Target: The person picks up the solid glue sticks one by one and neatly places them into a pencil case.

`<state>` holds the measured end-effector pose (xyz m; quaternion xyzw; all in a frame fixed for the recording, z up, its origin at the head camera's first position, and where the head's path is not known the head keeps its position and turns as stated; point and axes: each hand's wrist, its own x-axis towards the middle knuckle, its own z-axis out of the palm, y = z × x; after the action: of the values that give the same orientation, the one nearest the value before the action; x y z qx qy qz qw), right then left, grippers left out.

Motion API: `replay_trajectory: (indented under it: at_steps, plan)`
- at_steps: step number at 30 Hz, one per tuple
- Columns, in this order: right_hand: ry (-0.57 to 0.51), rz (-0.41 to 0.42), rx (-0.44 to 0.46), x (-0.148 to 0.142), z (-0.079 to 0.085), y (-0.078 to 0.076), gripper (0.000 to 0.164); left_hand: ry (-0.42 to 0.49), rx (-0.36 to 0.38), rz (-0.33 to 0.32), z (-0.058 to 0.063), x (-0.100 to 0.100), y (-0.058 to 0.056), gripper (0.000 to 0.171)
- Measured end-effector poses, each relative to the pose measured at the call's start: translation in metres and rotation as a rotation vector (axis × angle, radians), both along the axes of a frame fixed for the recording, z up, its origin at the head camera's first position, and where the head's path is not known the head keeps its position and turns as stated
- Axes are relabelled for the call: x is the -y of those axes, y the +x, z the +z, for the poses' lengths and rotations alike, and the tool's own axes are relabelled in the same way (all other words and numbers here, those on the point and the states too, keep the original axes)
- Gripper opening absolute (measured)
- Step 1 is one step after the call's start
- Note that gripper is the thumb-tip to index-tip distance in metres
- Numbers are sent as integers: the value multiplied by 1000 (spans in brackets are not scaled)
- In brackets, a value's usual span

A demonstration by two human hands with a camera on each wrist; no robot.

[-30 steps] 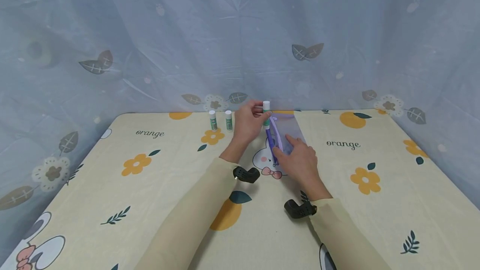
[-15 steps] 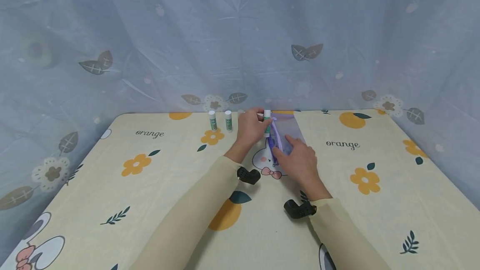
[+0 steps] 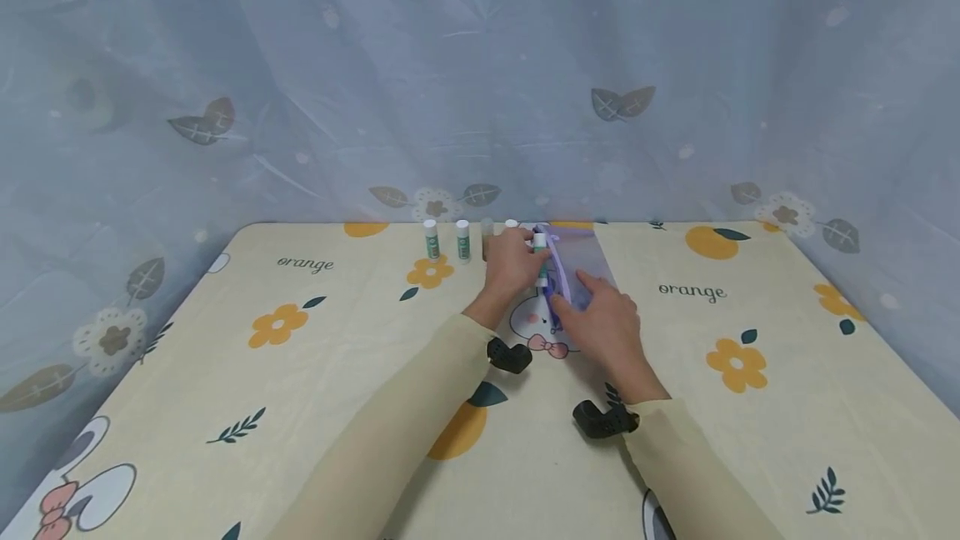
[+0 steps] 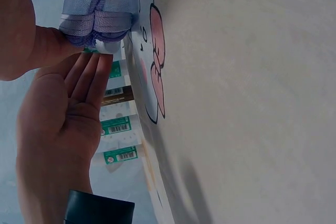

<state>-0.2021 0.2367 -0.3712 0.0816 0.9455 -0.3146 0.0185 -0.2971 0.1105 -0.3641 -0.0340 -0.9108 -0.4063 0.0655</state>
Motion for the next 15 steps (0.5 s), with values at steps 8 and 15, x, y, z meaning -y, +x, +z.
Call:
replay_trajectory:
  at_steps: [8, 15]
  plan:
    - [5, 6, -13, -2, -1, 2, 78, 33, 90, 50, 2, -6, 5, 21]
    - [7, 10, -15, 0, -1, 1, 79, 73, 142, 68, 5, -6, 3, 23]
